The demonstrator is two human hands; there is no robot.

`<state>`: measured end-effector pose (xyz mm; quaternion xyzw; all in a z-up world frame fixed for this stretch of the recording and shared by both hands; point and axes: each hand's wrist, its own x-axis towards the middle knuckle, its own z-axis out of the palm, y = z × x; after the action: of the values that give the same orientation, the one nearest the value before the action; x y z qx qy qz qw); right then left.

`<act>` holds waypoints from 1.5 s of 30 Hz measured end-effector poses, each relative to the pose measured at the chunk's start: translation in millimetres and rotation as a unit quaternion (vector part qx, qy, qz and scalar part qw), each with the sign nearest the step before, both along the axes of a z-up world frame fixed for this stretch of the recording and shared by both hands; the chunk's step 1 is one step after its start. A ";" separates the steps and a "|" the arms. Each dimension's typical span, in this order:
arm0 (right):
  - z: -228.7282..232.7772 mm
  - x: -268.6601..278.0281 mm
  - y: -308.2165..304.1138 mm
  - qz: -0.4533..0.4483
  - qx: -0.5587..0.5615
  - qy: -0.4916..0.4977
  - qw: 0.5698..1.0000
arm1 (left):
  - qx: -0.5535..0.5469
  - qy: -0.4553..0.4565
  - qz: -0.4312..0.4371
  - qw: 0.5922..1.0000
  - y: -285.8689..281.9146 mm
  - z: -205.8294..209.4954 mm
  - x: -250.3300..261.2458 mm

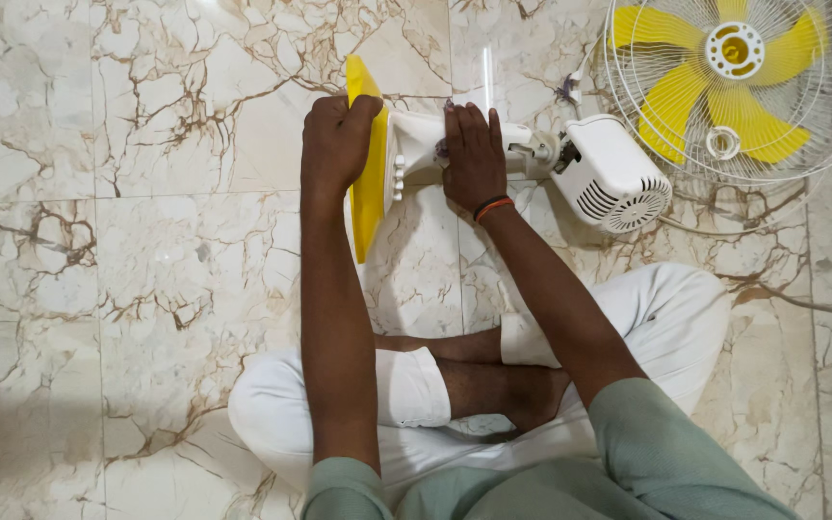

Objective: The person sits on the floor and assembles a table fan. They attach the yellow front grill to the white fan neck and motor housing, then secure the metal safety cage over the blades.

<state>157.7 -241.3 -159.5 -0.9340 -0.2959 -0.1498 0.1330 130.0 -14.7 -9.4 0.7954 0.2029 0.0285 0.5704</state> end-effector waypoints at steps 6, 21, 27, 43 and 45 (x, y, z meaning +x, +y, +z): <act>22.8 25.8 -21.3 0.036 0.034 0.189 0.981 | -0.008 0.010 -0.015 1.000 -2.6 1.4 -9.3; 32.9 -2.4 -14.9 0.030 0.049 0.111 0.992 | -0.095 0.162 -0.007 0.982 25.0 4.3 -10.5; 34.2 -15.3 -20.8 0.035 0.065 0.094 0.993 | -0.107 0.146 -0.074 0.981 27.0 -19.8 -16.7; 46.3 -33.4 -23.2 0.036 0.069 0.079 0.994 | -0.092 0.008 -0.139 0.986 25.9 -49.1 -70.4; 50.9 -27.6 -26.7 0.045 0.087 0.109 0.989 | -0.122 0.004 -0.148 0.981 27.7 -52.6 -71.2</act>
<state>130.1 -268.1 -108.6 -0.9155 -0.3068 -0.0663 0.2516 58.7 13.0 -62.0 0.7410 0.0866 -0.0844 0.6605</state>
